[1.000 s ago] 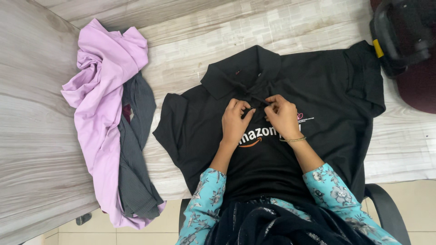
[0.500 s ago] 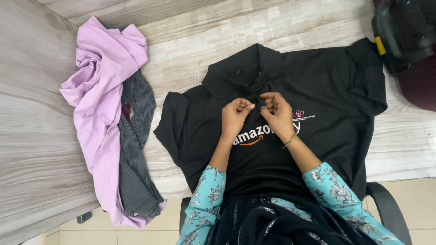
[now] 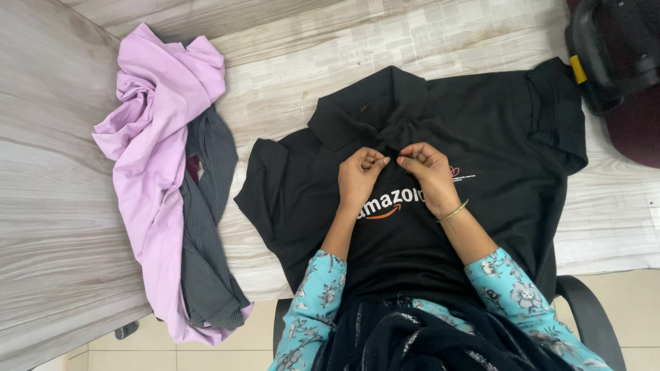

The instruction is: The person folds a light blue collared shirt and a black polo shirt, then places them into a suitcase with other garments.

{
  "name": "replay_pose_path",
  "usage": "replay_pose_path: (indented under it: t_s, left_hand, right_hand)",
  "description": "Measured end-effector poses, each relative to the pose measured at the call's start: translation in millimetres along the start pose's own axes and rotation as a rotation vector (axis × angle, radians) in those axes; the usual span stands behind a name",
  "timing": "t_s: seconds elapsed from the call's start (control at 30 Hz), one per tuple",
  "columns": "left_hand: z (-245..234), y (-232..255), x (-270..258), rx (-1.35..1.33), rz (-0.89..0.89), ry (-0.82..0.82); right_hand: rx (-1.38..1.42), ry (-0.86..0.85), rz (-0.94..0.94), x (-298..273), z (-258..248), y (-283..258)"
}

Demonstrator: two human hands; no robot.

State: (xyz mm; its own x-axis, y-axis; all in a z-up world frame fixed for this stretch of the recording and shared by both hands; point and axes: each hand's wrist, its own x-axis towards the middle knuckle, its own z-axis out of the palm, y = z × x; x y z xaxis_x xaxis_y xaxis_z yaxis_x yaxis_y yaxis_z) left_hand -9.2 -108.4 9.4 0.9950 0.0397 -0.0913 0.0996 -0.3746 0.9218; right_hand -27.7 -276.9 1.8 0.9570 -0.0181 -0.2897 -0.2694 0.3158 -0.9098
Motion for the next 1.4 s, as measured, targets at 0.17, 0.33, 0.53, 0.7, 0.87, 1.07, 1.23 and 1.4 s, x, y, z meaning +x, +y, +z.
replay_pose_path:
  t_s: [0.17,0.33,0.53,0.7,0.87,1.07,1.23,1.4]
  left_hand:
    - [-0.4,1.9,-2.2,0.010,0.028,0.006]
    - [-1.1,2.6,-3.1,0.008,0.023,-0.002]
    - [-2.0,1.9,-2.2,-0.036,0.003,-0.009]
    - [-1.5,-8.7,-2.6,-0.104,0.042,-0.006]
    - [-1.0,-14.8,0.3,-0.120,0.045,-0.007]
    - [-1.0,-15.9,-0.5,-0.161,0.065,-0.008]
    - [-0.7,-13.5,-1.3,-0.163,0.040,0.014]
    - [1.6,-14.1,-2.2,-0.146,0.032,0.060]
  right_hand:
    - [-0.108,0.054,-0.178,3.6,2.3,12.7]
    - [-0.102,0.095,-0.100,-3.0,-6.8,9.8]
    - [-0.265,0.127,-0.298,-3.1,0.4,10.3]
    - [-0.852,0.168,-0.513,-3.5,37.5,-4.6]
    - [-0.867,0.160,-0.650,-10.8,48.9,-11.7]
    - [-0.837,0.133,-0.626,-16.2,48.1,-9.2]
    - [-0.832,0.134,-0.625,-18.0,50.6,-10.7]
    - [-0.871,0.122,-0.730,-25.3,47.1,-3.1]
